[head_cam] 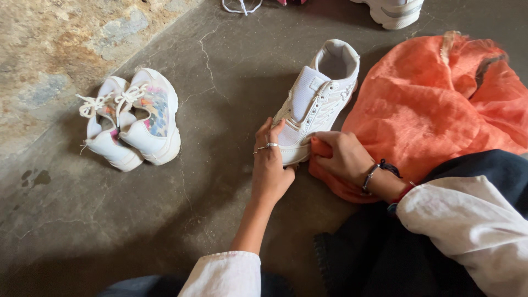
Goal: The person sits on the floor and wipes a white sneaker with an orange cloth. They rotate the shoe to clean the upper, sides, and heel areas while other shoes and a pink box remain nearby.
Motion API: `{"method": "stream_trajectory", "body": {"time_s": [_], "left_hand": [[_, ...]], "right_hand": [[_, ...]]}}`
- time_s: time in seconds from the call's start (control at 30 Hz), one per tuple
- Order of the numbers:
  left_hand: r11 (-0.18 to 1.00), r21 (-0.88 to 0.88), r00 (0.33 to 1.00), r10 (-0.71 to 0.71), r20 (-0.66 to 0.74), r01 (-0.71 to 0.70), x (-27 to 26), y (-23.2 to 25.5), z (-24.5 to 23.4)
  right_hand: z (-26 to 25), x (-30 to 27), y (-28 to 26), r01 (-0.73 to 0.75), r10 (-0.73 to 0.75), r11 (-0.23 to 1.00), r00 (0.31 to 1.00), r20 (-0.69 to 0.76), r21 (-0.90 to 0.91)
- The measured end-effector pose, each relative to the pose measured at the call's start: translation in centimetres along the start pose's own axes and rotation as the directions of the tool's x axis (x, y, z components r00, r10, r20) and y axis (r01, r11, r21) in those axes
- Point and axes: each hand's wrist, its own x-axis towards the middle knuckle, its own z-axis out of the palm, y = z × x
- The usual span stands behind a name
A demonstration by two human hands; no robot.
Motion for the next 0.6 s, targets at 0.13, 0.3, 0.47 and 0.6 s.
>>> {"method": "stream_trajectory", "body": {"time_s": [0.13,0.3,0.47,0.6], "left_hand": [[1.000,0.000,1.000,0.015,0.010,-0.015,-0.1,0.0,-0.1],[0.999,-0.011,0.998,0.049,0.029,-0.048,0.0,-0.2,-0.5],[1.000,0.015,0.999,0.026,0.039,-0.027,0.0,-0.1,-0.5],[1.000,0.008,0.999,0.025,0.042,-0.025,0.0,-0.1,-0.5]], "right_hand": [[-0.2,-0.4,-0.6,-0.037,0.050,0.986,0.995,0.082,-0.160],[-1.7,-0.3,-0.9,-0.186,0.253,0.892,0.961,0.113,-0.412],[-3.5,-0.3,-0.3,-0.091,0.050,0.948,0.989,-0.140,-0.306],[-3.2,-0.4,0.0,0.067,-0.102,0.955,0.989,-0.110,-0.287]]}}
